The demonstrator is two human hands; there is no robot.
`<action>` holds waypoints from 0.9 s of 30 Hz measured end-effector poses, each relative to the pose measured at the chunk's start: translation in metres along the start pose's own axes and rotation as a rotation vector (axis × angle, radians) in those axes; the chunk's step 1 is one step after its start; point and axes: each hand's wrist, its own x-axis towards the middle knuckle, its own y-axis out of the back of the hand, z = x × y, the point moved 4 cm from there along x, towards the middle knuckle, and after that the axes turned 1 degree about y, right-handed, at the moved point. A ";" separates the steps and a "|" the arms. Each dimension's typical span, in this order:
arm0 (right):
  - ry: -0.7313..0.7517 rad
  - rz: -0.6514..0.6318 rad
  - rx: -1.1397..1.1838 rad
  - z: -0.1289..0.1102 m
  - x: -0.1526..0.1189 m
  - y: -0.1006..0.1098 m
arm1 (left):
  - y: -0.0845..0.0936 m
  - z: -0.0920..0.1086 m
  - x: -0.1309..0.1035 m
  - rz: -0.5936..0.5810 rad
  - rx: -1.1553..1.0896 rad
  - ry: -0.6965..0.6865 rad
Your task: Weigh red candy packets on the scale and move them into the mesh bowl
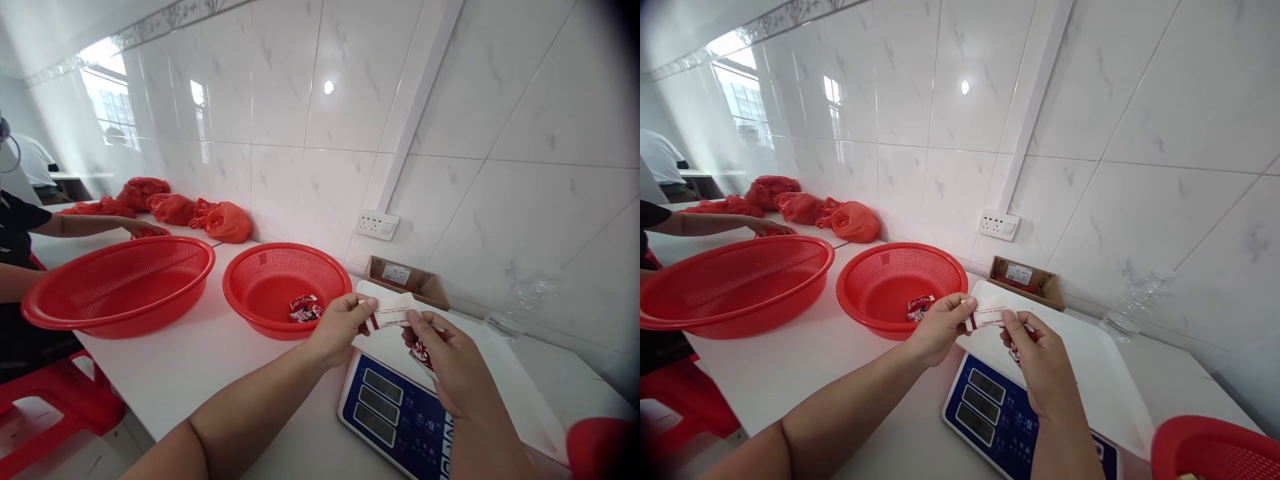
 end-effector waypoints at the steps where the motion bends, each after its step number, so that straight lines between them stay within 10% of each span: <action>1: -0.030 -0.064 -0.024 -0.001 -0.001 -0.003 | 0.003 0.002 0.001 0.022 -0.002 -0.020; 5: -0.078 -0.210 -0.109 0.000 -0.004 -0.008 | 0.009 0.004 0.005 0.059 -0.016 -0.028; 27: -0.130 -0.138 -0.066 0.011 0.001 -0.006 | 0.009 0.000 0.006 0.027 0.103 -0.078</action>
